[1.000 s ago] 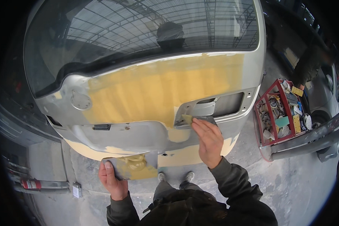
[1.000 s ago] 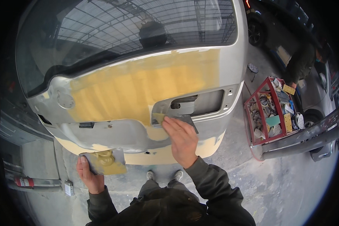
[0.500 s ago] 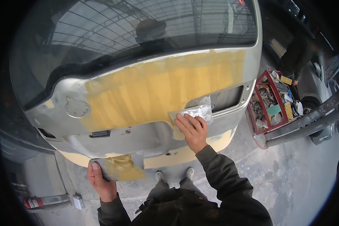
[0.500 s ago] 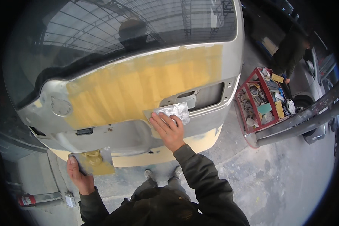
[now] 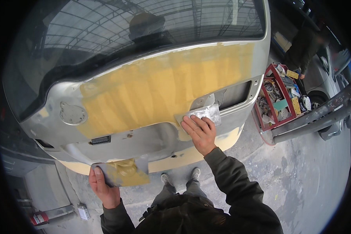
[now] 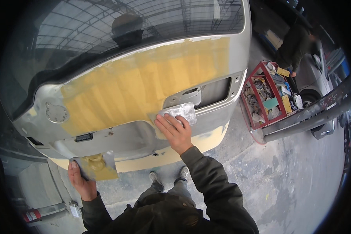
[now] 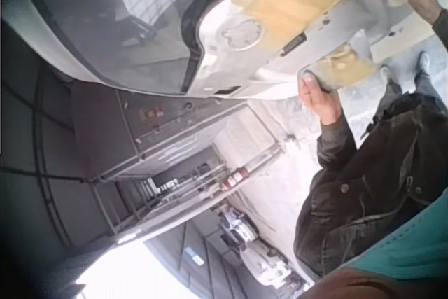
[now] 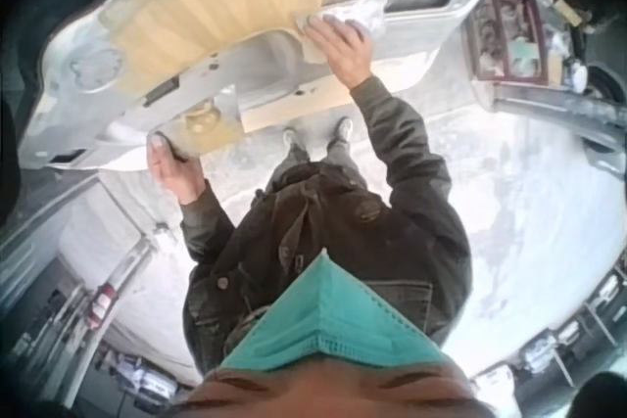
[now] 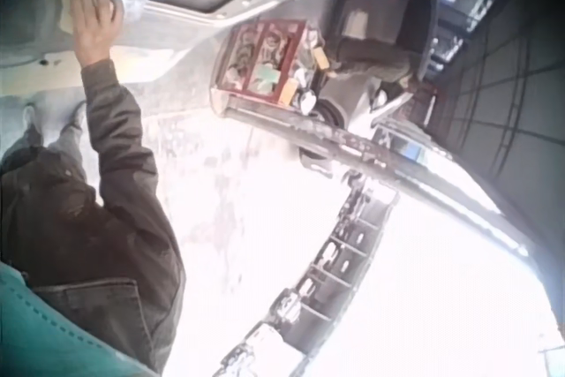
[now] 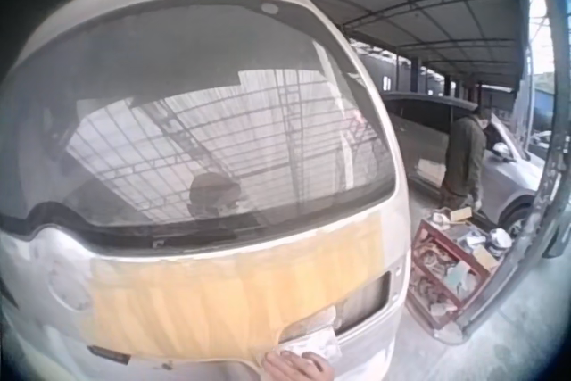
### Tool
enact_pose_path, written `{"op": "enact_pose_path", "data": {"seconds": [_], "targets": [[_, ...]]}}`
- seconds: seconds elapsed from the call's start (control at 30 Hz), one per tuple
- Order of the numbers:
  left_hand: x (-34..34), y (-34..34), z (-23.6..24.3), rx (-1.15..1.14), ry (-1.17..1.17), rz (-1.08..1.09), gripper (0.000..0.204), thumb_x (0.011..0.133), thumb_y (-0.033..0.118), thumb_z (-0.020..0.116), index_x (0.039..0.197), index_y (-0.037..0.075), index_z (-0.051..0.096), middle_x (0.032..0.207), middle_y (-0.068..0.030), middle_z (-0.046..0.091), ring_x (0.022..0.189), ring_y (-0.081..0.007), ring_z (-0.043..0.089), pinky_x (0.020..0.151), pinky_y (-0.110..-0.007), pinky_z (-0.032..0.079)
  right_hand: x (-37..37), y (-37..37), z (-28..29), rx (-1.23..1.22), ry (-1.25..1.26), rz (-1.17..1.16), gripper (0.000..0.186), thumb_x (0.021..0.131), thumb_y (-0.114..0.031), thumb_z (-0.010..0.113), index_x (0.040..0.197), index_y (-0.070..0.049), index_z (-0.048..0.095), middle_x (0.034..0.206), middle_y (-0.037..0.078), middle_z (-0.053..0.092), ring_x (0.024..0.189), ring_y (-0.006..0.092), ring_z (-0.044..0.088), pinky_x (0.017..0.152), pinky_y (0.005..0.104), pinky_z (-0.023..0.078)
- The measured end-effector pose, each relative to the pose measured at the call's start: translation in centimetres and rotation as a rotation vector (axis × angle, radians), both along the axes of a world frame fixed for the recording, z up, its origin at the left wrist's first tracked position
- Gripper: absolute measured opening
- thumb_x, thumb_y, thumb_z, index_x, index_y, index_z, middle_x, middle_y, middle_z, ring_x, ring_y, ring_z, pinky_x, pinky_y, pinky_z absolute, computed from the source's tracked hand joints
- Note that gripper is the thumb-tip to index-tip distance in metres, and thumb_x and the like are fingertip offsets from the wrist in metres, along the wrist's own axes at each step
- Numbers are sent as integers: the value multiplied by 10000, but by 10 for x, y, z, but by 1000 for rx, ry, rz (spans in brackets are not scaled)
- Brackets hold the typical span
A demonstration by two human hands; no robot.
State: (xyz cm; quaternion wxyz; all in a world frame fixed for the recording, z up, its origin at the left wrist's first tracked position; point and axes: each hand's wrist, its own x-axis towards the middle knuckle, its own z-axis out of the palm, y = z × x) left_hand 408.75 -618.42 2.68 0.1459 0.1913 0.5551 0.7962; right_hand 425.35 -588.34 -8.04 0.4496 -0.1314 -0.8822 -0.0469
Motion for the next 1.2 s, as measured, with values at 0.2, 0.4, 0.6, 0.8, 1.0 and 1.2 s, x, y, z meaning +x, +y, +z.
{"op": "enact_pose_path", "data": {"seconds": [0.2,0.4,0.6,0.8,1.0,1.2], "targets": [[1,-1,3,-25,28,-46,324,1108,277,535,1185,-23,630,1096,-64,695,988,-124,628,920,-284,489,11,-8,-16,-25,-35,26,411,867,-85,643,1264,-139,736,1378,-11,698,1199,188,649,966,391,481],[5,-5,6,-33,34,-22,336,1108,274,532,1209,-33,623,1125,-71,693,1011,-130,628,935,-290,488,-3,3,26,18,47,11,414,858,-92,658,1262,-140,731,1376,-13,697,1179,190,653,950,387,478],[2,-14,1,-13,25,-12,346,1112,271,523,1235,-40,613,1165,-78,687,1045,-136,626,957,-299,487,2,-10,-30,-1,-25,23,406,844,-97,649,1226,-174,762,1345,-33,715,1208,178,636,982,392,457],[2,-14,4,-27,51,-51,335,1109,261,525,1234,-36,615,1148,-77,690,1035,-135,629,949,-295,489,24,-32,-26,-131,-83,44,439,848,-70,647,1273,-138,733,1380,-7,694,1223,176,628,1006,402,473],[3,-6,-24,-172,113,-294,268,1095,214,537,1254,27,643,1153,-36,688,999,-112,619,907,-277,495,48,-70,70,-1016,314,304,269,979,-28,672,1239,-1,735,1224,151,755,1069,276,723,943,345,556],[23,38,-23,-321,269,-397,213,1091,158,541,1136,-13,660,986,9,672,882,-69,549,799,-244,464,74,-76,101,-1487,-18,759,253,1040,-123,648,1228,23,735,1219,152,757,1124,229,706,965,356,542]]}}
